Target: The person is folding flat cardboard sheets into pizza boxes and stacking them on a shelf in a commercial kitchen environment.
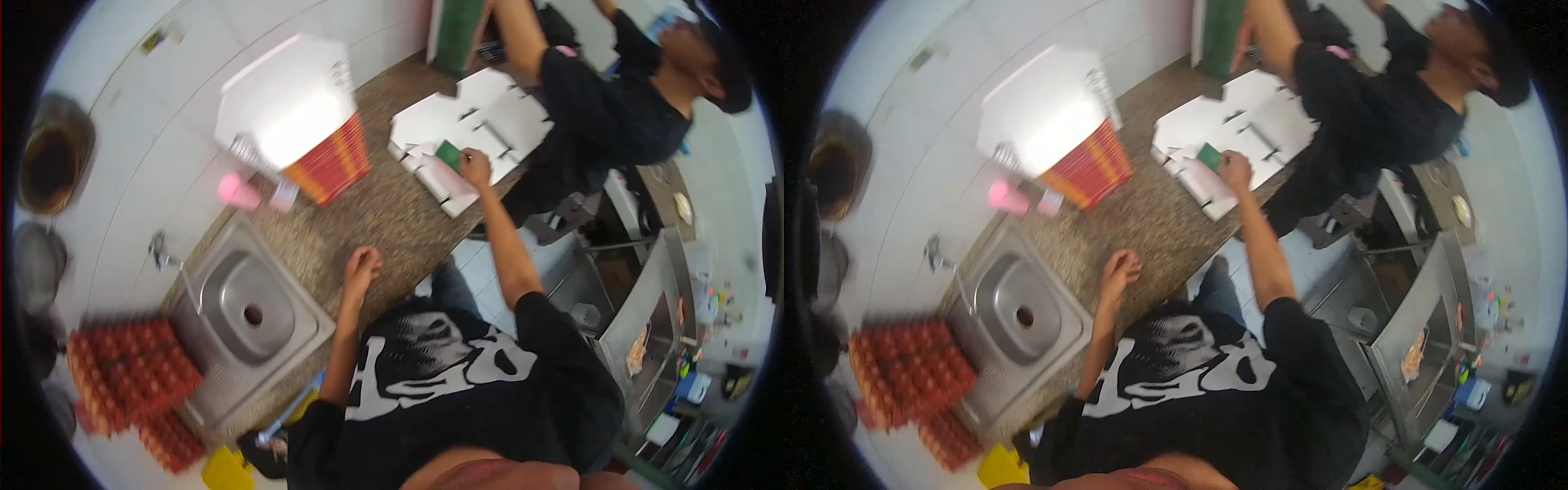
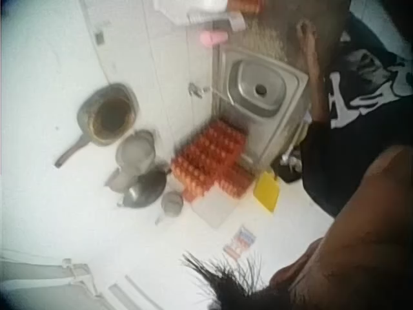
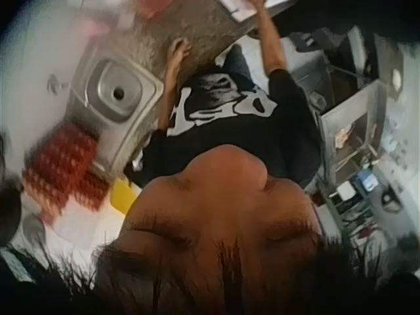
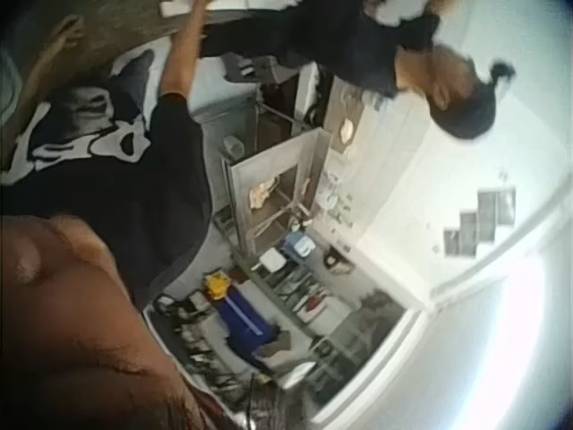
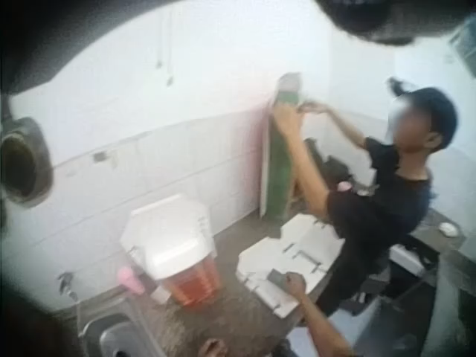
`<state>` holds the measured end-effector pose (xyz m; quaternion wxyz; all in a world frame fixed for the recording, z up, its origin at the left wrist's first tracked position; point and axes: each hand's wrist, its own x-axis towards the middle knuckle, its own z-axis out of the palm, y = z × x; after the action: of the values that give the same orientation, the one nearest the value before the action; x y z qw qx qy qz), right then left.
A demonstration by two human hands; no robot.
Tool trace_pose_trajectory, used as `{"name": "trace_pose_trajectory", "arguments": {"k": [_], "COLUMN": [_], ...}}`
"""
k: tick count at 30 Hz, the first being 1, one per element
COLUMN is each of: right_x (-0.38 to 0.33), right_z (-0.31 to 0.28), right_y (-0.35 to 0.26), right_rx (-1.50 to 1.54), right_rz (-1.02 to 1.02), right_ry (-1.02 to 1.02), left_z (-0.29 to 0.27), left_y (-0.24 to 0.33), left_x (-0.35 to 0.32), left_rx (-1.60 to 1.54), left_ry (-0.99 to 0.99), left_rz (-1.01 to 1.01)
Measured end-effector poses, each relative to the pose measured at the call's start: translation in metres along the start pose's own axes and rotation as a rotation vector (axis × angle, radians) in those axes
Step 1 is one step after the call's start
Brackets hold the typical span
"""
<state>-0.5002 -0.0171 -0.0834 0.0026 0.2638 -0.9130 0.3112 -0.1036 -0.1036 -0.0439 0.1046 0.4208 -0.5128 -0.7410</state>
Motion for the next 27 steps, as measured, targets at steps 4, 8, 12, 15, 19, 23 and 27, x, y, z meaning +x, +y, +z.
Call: {"name": "trace_pose_trajectory", "arguments": {"k": [4,8,12,15,19,23,27], "right_x": [-0.046,-0.13,-0.231,-0.211,-0.161,-0.165,-0.206], "right_z": [-0.015,-0.053,-0.041,-0.068,-0.126,-0.146,-0.121], "right_y": [-0.075,-0.109,-0.132,-0.113,-0.051,-0.056,-0.124], "right_rx": [0.192,0.382,0.516,0.405,0.351,0.575,0.445], "right_rz": [-0.077,-0.116,-0.31,-0.462,0.122,0.002,-0.207], "right_ry": [0.265,0.292,-0.197,0.021,0.038,-0.054,-0.064], "left_z": [-0.007,0.042,0.082,0.062,0.049,0.048,0.105], "left_y": [0.008,0.045,0.056,0.026,0.047,0.042,0.052], "left_x": [-0.005,0.006,0.022,0.045,0.006,0.035,0.013], "left_rx": [0.121,0.005,-0.159,0.02,-0.003,0.015,0.01], "left_ry": [0.028,-0.261,-0.164,-0.073,-0.204,0.041,-0.232], "left_rz": [0.099,0.202,0.322,0.325,0.395,0.363,0.545]}}
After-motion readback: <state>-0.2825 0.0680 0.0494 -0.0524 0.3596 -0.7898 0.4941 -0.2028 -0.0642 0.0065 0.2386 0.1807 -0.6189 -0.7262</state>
